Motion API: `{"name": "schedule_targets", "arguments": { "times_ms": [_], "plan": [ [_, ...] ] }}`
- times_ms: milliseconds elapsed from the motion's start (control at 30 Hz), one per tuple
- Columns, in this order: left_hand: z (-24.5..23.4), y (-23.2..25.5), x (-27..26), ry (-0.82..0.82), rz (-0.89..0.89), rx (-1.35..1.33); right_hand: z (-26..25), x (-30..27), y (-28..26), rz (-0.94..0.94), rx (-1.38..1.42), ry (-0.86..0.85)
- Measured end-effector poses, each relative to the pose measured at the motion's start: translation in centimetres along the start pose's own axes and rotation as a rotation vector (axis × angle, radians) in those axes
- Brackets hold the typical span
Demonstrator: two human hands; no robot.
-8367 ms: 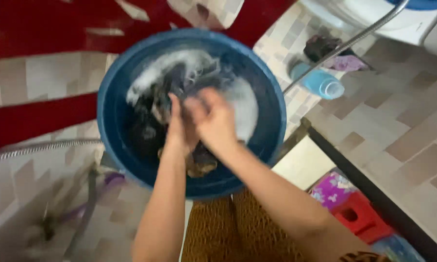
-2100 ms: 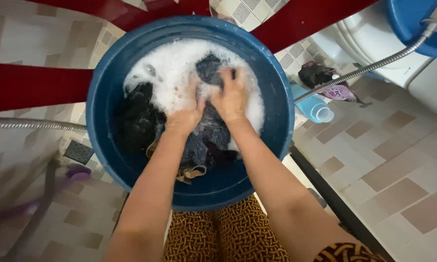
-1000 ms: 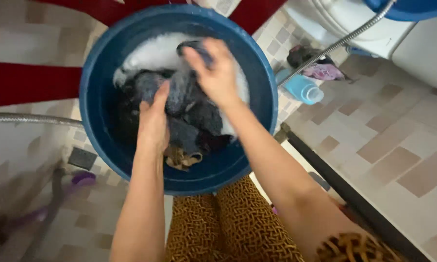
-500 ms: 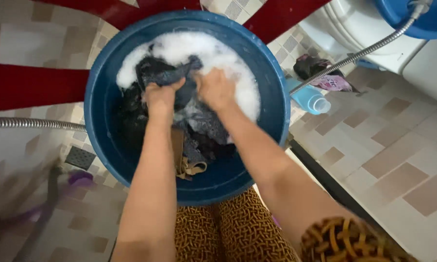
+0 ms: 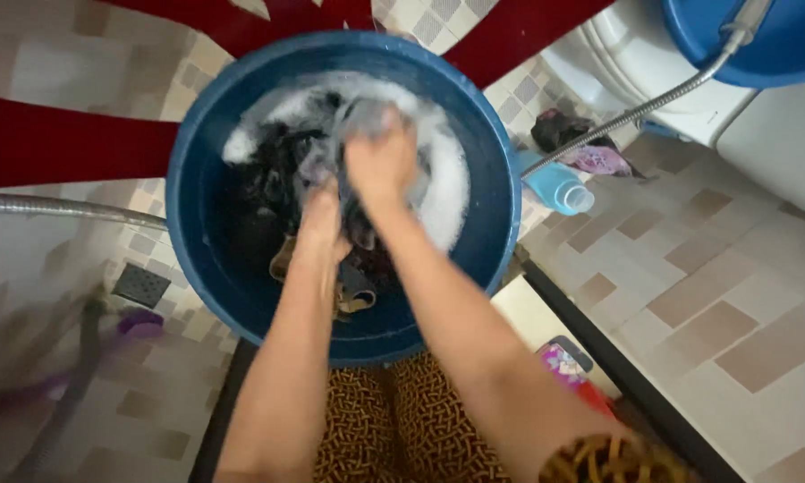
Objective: Hand washing several items of clothing in a bucket within a bathroom.
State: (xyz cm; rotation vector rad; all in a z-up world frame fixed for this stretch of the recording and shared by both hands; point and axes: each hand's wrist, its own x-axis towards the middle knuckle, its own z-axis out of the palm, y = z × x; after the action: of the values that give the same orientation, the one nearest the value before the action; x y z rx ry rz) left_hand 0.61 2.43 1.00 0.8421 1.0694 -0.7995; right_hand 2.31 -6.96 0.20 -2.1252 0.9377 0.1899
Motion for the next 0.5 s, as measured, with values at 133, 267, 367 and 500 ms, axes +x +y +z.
{"name": "schedule_targets", "arguments": {
  "times_ms": [133,267,367,500],
  "plan": [
    [-1.1,-2.3,2.8,0.051,0.137,-0.019,1.2,1.1,2.6,-0.156,0.236,0.045],
    [-10.3,-8.9,11.9,-0.269,0.097,-0.273,-5.3,-9.9,-3.6,-0.289,0.4,-0.138],
    [-10.0,-5.6,12.6,-0.501,0.106,-0.408,-3.4,-4.9,-2.1,-0.29,0.128,-0.1],
    [2.8,3.0,-7.6,0.322,0.138,0.728,-3.9,2.6,1.6,-0.162,-0.179,-0.084]
  ]
}}
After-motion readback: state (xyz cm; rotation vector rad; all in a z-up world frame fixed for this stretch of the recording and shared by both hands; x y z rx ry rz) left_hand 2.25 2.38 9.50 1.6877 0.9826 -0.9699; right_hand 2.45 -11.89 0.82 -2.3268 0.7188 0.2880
